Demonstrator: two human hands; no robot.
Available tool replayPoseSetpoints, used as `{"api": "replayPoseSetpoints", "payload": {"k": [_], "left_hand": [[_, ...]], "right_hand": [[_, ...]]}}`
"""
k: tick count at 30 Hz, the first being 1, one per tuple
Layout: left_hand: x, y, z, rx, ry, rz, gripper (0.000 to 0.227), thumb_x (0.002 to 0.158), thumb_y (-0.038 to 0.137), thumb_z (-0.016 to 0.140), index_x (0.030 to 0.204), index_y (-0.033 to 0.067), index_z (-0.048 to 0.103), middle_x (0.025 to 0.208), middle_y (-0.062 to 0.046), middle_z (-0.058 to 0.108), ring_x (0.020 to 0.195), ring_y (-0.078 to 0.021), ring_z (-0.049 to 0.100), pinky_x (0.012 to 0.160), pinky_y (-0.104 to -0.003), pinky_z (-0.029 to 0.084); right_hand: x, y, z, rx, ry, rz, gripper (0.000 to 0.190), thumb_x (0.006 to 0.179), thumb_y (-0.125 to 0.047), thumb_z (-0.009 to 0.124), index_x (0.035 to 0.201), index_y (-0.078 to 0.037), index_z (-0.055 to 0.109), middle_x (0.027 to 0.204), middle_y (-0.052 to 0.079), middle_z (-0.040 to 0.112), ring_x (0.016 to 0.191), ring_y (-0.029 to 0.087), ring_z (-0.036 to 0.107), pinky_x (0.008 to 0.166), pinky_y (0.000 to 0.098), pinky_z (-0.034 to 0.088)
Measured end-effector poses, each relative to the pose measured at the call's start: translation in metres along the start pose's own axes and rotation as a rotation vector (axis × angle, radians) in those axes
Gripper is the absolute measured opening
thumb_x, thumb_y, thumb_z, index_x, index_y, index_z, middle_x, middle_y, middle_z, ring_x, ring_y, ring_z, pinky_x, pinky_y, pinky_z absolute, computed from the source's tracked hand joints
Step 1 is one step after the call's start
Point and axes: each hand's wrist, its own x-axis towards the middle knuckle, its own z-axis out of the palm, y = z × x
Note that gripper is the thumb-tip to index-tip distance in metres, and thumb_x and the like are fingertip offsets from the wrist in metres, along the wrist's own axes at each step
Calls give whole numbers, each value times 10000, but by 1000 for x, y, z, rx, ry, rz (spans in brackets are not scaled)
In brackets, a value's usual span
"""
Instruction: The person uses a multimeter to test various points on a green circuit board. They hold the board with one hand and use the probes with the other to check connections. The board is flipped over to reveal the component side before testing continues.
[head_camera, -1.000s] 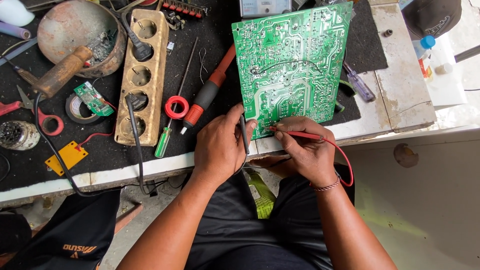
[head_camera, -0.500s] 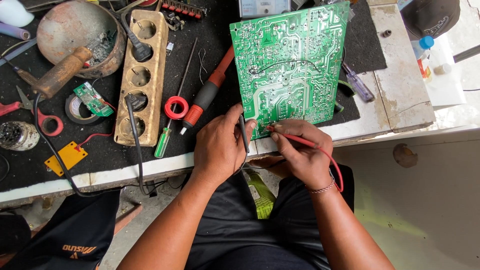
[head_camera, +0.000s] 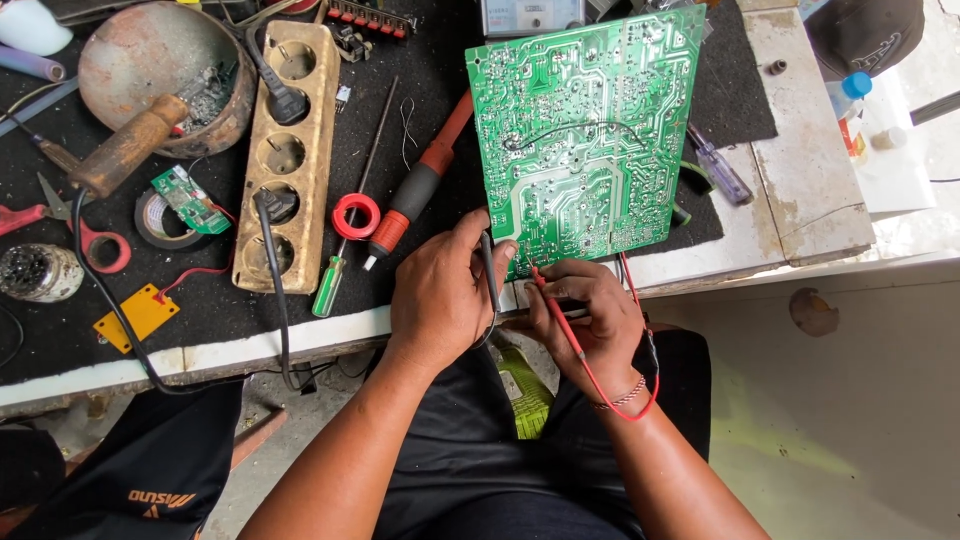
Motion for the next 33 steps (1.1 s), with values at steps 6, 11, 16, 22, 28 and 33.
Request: {"api": "replayPoseSetpoints", "payload": {"k": [6, 11, 16, 22, 28, 33], "left_hand": [[0, 1, 0, -4, 7, 2, 414, 992, 437, 616, 1220, 92, 653, 694, -129, 702, 800, -382, 733, 708, -540, 571], [0, 0, 0, -3, 9, 9, 423, 993, 442, 609, 1230, 94, 654, 700, -126, 701, 796, -374, 734, 712, -537, 574], [0, 1, -1, 1, -3, 4, 421, 996, 431, 617, 1227, 81, 653, 696, -132, 696, 796, -388, 730, 704, -546, 570], [0, 1, -1, -14, -6, -3, 419, 1000, 420, 610, 1237, 77, 653, 701, -140, 697, 793, -398, 727, 707, -555, 569], [0, 1, -1, -1, -16, -2, 418, 999, 428, 611, 1242, 89, 648, 706, -133, 698, 807, -393, 731, 714, -554, 569], [0, 1, -1, -1, -12, 0, 420, 1001, 424, 610, 1238, 79, 651, 705, -136, 699, 798, -395, 731, 711, -554, 570]], "right_hand": [[2, 0, 5, -23, 2, -16, 180, 846, -34, 864, 862, -32, 686, 875, 153, 739, 759, 327, 756, 700, 373, 590], [0, 1, 6, -31, 4, -18, 172, 847, -6, 850, 873, -35, 682, 898, 152, 738, 772, 333, 757, 689, 379, 589], [1, 3, 8, -56, 7, -15, 196, 852, 3, 842, 867, -45, 652, 912, 157, 727, 750, 336, 738, 653, 359, 578], [-2, 3, 9, -73, 7, -22, 198, 864, 0, 831, 873, -50, 639, 932, 152, 720, 752, 335, 729, 643, 366, 575], [-5, 4, 10, -57, 2, -22, 205, 845, 5, 839, 856, -54, 643, 919, 150, 723, 746, 337, 728, 645, 375, 580], [-3, 5, 9, -73, 4, -19, 209, 864, -6, 831, 872, -54, 628, 936, 149, 718, 764, 338, 726, 648, 366, 574]]}}
